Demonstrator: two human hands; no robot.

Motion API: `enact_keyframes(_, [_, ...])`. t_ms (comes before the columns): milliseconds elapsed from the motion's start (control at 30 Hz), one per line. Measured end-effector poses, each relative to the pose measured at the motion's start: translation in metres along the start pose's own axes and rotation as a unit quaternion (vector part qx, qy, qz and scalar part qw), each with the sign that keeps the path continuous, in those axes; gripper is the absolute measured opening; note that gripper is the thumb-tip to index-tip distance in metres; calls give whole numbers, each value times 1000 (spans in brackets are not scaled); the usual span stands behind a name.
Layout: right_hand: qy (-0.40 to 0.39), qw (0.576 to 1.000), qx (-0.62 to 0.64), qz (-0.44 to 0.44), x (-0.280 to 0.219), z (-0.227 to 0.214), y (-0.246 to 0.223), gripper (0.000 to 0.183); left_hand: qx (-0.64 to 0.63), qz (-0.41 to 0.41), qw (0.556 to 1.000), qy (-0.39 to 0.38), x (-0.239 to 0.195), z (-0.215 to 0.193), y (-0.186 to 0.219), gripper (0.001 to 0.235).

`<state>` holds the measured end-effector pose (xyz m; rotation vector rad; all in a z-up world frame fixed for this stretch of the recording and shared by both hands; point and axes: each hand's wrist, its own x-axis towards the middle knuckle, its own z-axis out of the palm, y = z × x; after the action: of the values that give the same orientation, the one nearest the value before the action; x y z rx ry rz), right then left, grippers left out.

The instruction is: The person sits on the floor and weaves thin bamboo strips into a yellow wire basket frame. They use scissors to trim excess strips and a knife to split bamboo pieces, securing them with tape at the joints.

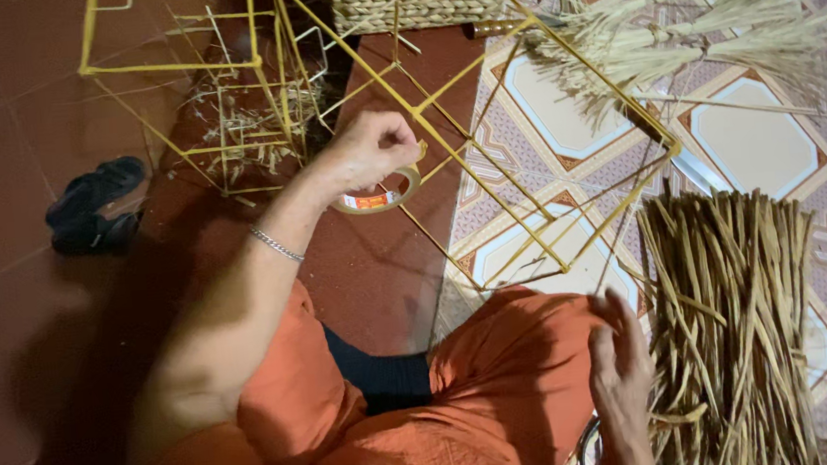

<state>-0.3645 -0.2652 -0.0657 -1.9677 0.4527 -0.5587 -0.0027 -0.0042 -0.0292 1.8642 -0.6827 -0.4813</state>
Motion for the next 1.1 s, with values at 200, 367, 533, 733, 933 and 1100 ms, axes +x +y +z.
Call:
enact_keyframes(200, [2, 950, 302, 75, 59, 52, -45, 45, 177, 2, 984, 17, 2, -11, -18, 24])
enact_keyframes(367, [61, 953, 292, 63, 96, 39, -37, 33, 207, -66, 976, 28, -5, -37, -18, 20])
enact_keyframes(533, [106, 956, 264, 74, 148, -17, -4, 21, 193, -83, 976, 55, -21, -71, -19, 20])
enact_keyframes(733, [123, 976, 168, 64, 193, -57, 33, 24, 209, -81, 973, 61, -30, -81, -34, 22])
enact_keyframes(933, [122, 972, 184, 86, 214, -71, 48, 23, 179, 81, 973, 119, -13, -63, -45, 15])
enact_keyframes(1100, [57, 984, 142, 87, 223, -88, 42, 30, 140, -40, 987, 72, -5, -48, -28, 18])
